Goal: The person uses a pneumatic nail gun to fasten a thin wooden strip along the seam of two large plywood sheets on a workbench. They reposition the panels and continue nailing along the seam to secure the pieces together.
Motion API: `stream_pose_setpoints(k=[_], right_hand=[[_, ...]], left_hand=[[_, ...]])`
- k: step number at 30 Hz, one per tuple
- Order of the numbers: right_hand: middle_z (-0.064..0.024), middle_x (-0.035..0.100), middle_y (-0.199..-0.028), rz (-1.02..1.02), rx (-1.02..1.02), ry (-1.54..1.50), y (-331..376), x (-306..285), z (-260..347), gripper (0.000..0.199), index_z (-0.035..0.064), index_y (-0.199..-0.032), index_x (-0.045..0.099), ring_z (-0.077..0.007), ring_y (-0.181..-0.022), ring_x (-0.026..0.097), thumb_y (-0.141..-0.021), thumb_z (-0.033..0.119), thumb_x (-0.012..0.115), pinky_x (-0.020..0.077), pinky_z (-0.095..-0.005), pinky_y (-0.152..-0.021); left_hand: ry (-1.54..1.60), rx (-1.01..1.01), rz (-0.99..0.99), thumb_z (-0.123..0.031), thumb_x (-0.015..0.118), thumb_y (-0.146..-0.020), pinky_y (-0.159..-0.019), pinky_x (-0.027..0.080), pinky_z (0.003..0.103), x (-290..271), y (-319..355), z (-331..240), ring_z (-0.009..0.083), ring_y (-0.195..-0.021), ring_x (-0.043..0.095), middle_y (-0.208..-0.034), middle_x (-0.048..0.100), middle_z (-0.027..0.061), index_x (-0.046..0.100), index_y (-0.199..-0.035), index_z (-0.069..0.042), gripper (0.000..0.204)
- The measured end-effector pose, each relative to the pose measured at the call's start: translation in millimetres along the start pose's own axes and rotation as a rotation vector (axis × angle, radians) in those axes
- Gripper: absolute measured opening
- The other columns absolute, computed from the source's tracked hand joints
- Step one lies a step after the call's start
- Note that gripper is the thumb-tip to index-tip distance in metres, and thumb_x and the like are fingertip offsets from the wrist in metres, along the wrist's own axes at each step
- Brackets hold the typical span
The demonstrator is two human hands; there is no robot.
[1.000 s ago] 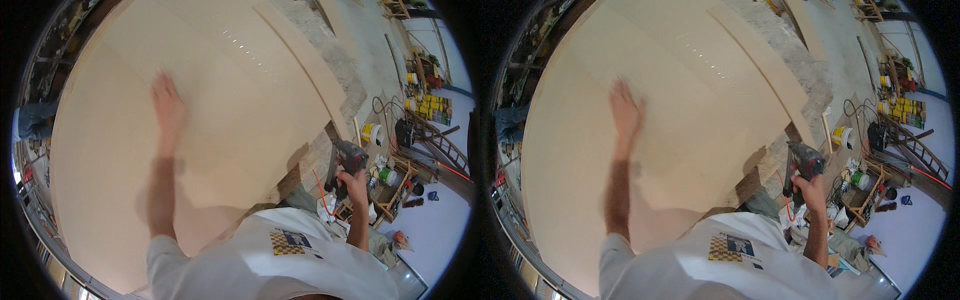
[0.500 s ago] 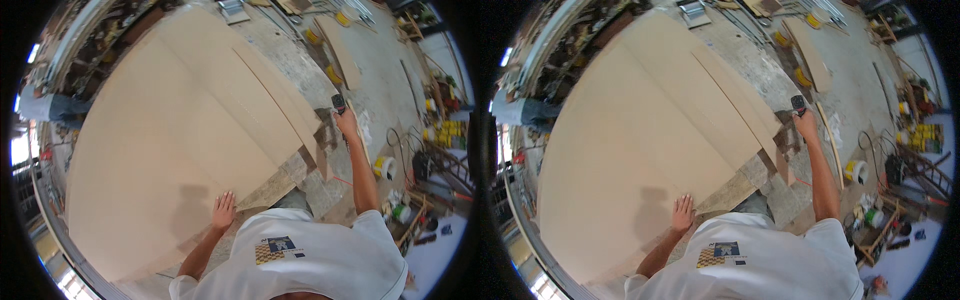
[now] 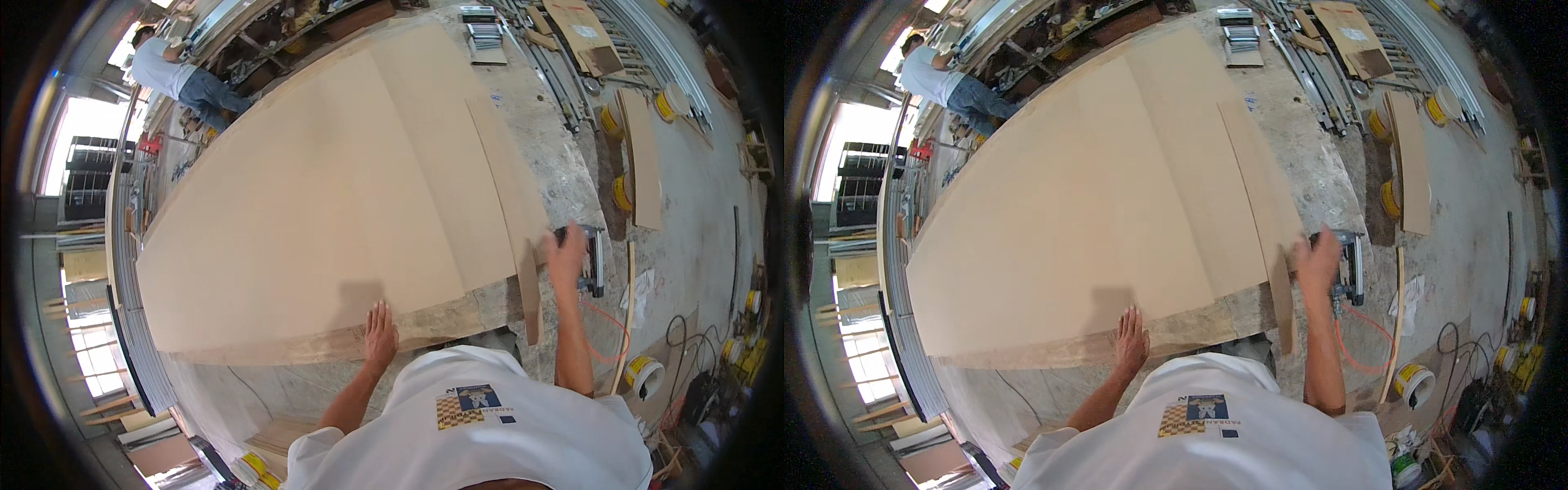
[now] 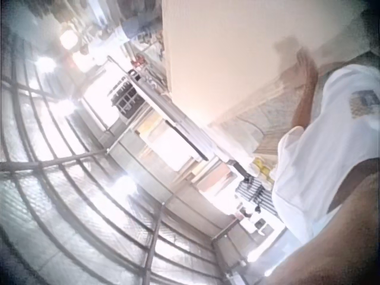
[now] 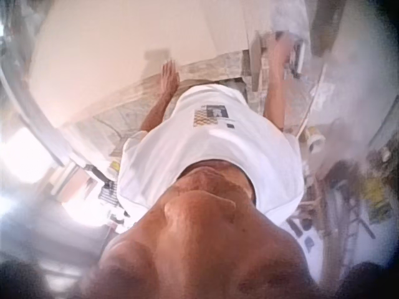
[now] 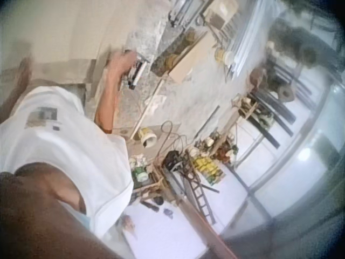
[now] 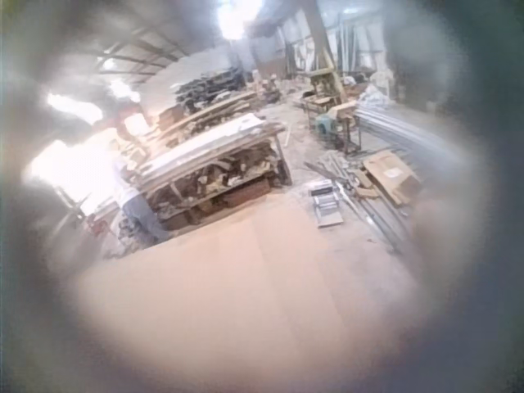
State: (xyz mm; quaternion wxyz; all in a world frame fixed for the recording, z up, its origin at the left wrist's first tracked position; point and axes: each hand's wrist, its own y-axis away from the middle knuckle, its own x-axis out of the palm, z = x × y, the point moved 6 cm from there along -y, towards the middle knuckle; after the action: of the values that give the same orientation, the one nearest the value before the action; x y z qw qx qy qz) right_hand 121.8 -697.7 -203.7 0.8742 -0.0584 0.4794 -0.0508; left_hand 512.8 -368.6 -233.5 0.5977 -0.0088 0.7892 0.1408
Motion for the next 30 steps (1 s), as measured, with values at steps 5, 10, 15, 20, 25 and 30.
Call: stream_pose_setpoints(k=[5, 10, 15, 20, 25, 30], right_hand=[[-0.0209, 0.051, -0.139, 0.192, -0.183, 0.105, -34, 58, 104, 0.07, 0.0065, -0.142, 0.05, -0.0412, -0.126, 0.051, -0.083, 0.03, 0.079, 0.043, -0.0546, -0.103], [-0.0183, 0.053, -0.135, 0.163, -0.097, 0.14, -61, 88, 49, 0.06, 0.0125, -0.14, 0.052, -0.0393, -0.125, 0.051, -0.087, 0.027, 0.075, 0.0453, -0.056, -0.098], [-0.0195, 0.049, -0.144, 0.151, 0.125, 0.335, -98, 65, -4, 0.053, 0.0143, -0.143, 0.052, -0.0404, -0.13, 0.049, -0.094, 0.025, 0.069, 0.0429, -0.0592, -0.102], [-0.025, 0.042, -0.153, 0.009, -0.128, 0.235, -81, 77, 41, 0.059, 0.0077, -0.148, 0.049, -0.0447, -0.14, 0.04, -0.096, 0.03, 0.067, 0.0346, -0.0601, -0.112], [-0.0283, 0.037, -0.156, 0.328, -0.515, -0.042, 48, 142, 195, 0.067, 0.0037, -0.151, 0.046, -0.0468, -0.147, 0.032, -0.094, 0.031, 0.067, 0.0271, -0.0593, -0.119], [-0.0288, 0.03, -0.161, 0.624, -0.669, -0.034, 173, 179, 311, 0.071, 0.0059, -0.152, 0.045, -0.0489, -0.15, 0.024, -0.091, 0.034, 0.07, 0.0194, -0.0655, -0.12]], left_hand=[[0.011, -0.042, -0.063, -0.007, 0.062, -0.089, -0.126, 0.022, 0.05, 4, -1, -10, 0.0383, -0.153, 0.027, -0.165, 0.029, 0.0214, 0.034, -0.155, 0.003, 0.072], [0.044, -0.096, -0.139, -0.007, 0.057, -0.091, -0.125, 0.024, 0.05, 10, 11, -9, 0.0385, -0.152, 0.03, -0.162, 0.035, 0.0213, 0.04, -0.153, 0.002, 0.064], [0.087, -0.13, -0.167, -0.007, 0.053, -0.091, -0.124, 0.026, 0.051, -1, 9, -15, 0.0378, -0.151, 0.033, -0.159, 0.04, 0.02, 0.044, -0.151, 0.002, 0.061], [0.139, -0.127, -0.152, -0.007, 0.054, -0.089, -0.124, 0.026, 0.052, 5, 13, -6, 0.0367, -0.151, 0.033, -0.16, 0.041, 0.0189, 0.045, -0.15, 0.0, 0.063], [0.049, -0.178, -0.071, -0.008, 0.057, -0.087, -0.122, 0.025, 0.061, 11, 38, 6, 0.029, -0.151, 0.035, -0.161, 0.041, 0.014, 0.043, -0.152, -0.004, 0.067], [0.204, -0.087, -0.145, -0.013, 0.062, -0.083, -0.122, 0.02, 0.065, 18, 45, 35, 0.0256, -0.152, 0.035, -0.161, 0.04, 0.0119, 0.042, -0.154, -0.008, 0.074]])
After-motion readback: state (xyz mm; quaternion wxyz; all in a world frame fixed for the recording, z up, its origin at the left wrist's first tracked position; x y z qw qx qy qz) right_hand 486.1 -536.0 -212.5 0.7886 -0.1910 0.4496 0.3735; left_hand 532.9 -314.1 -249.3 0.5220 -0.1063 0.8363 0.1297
